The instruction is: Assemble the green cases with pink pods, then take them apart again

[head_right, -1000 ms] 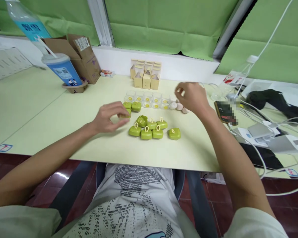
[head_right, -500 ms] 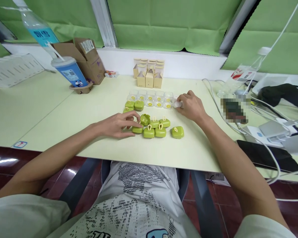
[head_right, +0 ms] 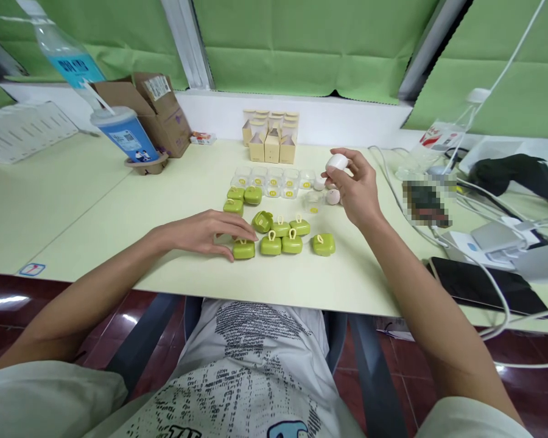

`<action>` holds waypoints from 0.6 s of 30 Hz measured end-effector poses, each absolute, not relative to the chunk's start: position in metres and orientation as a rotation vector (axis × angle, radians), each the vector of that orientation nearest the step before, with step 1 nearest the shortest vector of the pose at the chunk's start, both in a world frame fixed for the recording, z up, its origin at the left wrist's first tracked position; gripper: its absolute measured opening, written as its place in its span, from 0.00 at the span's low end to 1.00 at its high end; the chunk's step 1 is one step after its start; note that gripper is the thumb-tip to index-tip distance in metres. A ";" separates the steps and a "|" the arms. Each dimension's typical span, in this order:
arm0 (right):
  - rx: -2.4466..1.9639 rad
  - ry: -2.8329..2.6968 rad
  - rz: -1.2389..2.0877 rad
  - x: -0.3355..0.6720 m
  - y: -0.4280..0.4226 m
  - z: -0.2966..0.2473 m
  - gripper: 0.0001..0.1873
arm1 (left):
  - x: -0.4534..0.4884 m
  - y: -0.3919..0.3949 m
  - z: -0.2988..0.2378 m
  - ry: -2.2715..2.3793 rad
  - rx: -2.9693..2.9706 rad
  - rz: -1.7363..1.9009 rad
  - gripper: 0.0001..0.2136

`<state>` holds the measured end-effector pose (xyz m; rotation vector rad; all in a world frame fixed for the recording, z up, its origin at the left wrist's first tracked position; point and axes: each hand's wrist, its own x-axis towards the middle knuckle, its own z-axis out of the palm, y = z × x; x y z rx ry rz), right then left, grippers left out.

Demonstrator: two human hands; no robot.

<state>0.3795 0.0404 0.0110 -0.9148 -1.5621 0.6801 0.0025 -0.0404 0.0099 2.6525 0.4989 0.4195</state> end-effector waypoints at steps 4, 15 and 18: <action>-1.162 -1.926 0.451 0.389 0.033 0.018 0.13 | 0.004 -0.042 0.010 0.554 2.654 0.364 0.25; -1.563 -2.557 -0.162 0.386 0.035 -0.001 0.17 | 0.005 -0.041 0.007 0.583 2.656 0.365 0.22; -1.605 -2.492 -0.200 0.380 0.036 -0.004 0.17 | 0.006 -0.041 0.007 0.598 2.663 0.358 0.22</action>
